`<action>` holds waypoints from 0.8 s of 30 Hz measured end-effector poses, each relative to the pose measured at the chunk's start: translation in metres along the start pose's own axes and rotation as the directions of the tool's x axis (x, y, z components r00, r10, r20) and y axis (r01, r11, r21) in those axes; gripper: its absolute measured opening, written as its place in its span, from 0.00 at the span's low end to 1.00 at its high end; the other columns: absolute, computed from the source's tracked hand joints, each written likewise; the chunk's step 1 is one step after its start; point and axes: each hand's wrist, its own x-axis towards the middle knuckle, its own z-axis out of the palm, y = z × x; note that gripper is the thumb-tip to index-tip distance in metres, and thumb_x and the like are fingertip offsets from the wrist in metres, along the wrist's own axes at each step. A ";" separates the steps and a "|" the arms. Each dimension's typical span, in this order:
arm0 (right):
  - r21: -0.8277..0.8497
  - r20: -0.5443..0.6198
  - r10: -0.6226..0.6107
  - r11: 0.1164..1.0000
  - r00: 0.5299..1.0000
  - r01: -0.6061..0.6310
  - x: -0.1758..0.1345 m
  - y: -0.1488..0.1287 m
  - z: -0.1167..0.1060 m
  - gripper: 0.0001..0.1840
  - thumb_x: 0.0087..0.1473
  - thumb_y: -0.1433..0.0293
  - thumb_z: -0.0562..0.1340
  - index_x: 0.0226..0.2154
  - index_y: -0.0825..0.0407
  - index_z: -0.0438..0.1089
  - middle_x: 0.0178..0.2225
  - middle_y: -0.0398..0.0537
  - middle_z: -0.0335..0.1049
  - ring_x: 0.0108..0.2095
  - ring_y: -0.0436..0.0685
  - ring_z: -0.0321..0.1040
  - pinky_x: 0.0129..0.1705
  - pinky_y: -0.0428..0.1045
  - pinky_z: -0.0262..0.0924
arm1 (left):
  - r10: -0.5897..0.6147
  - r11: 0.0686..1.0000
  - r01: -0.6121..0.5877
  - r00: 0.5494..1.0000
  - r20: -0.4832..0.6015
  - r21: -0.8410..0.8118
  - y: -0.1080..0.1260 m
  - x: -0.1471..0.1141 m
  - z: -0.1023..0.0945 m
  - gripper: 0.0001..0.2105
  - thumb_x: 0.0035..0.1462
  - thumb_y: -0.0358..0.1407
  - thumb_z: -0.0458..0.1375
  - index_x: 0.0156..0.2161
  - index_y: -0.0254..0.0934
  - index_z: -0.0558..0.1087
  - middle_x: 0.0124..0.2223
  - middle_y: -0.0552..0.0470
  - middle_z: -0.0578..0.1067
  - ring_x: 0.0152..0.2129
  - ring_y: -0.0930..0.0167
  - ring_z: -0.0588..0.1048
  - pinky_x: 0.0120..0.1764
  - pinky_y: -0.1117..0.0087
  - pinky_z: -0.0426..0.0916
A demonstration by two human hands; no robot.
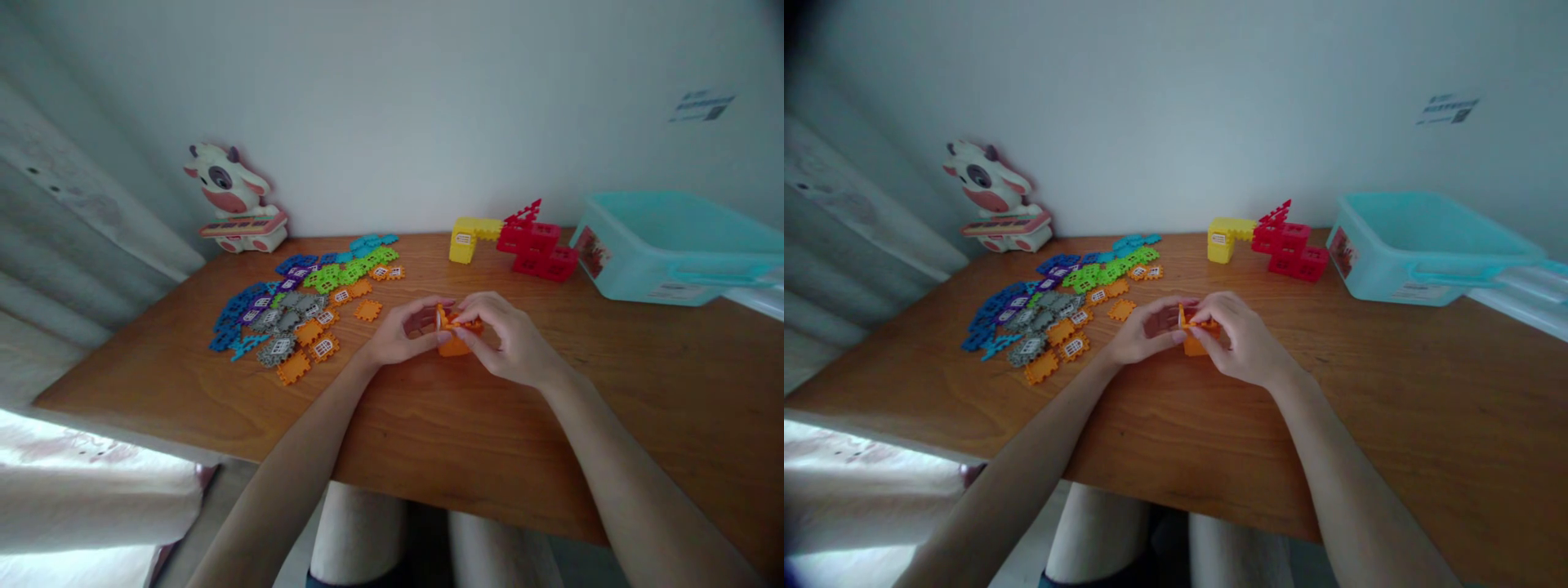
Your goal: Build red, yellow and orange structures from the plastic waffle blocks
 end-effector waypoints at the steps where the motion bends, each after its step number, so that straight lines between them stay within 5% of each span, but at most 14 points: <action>1: 0.000 0.003 0.000 1.000 1.000 0.000 0.000 0.000 0.000 0.05 0.62 0.72 0.61 0.41 0.46 0.67 0.41 0.51 0.74 0.45 0.61 0.72 0.48 0.58 0.68 | -0.007 1.000 0.007 1.000 -0.003 0.004 0.002 0.000 -0.001 0.21 0.60 0.40 0.65 0.58 0.41 0.73 0.60 0.41 0.74 0.57 0.59 0.74 0.60 0.54 0.68; 4: -0.019 0.003 0.004 1.000 1.000 -0.004 0.001 -0.001 0.000 0.04 0.62 0.72 0.61 0.40 0.46 0.67 0.41 0.50 0.74 0.44 0.61 0.71 0.47 0.58 0.67 | -0.025 0.999 0.026 0.999 -0.034 0.041 0.004 -0.001 -0.002 0.18 0.64 0.42 0.61 0.57 0.40 0.74 0.58 0.41 0.76 0.57 0.58 0.74 0.59 0.54 0.68; 11: -0.023 -0.026 0.002 1.000 1.000 -0.003 0.000 -0.002 0.003 0.03 0.62 0.70 0.62 0.39 0.47 0.67 0.39 0.50 0.74 0.42 0.61 0.71 0.45 0.58 0.67 | 0.004 0.992 0.004 0.998 -0.059 0.122 -0.007 -0.001 0.003 0.29 0.52 0.40 0.71 0.59 0.39 0.73 0.60 0.39 0.74 0.57 0.57 0.73 0.61 0.53 0.67; 18: -0.009 -0.014 0.026 1.000 1.000 -0.026 -0.001 -0.001 0.003 0.03 0.61 0.69 0.63 0.40 0.45 0.71 0.39 0.49 0.74 0.43 0.62 0.71 0.48 0.60 0.68 | -0.013 0.985 0.024 0.998 -0.062 0.172 -0.007 0.000 0.002 0.29 0.54 0.40 0.69 0.61 0.39 0.71 0.59 0.39 0.75 0.56 0.58 0.74 0.59 0.53 0.69; 24: 0.004 -0.082 0.066 0.998 0.994 -0.066 0.000 -0.002 -0.009 0.23 0.54 0.61 0.71 0.52 0.43 0.71 0.57 0.54 0.69 0.59 0.68 0.66 0.61 0.66 0.62 | 0.039 0.996 -0.039 0.999 0.001 0.079 -0.011 -0.003 0.002 0.28 0.56 0.37 0.68 0.61 0.42 0.70 0.62 0.40 0.72 0.58 0.59 0.73 0.61 0.54 0.67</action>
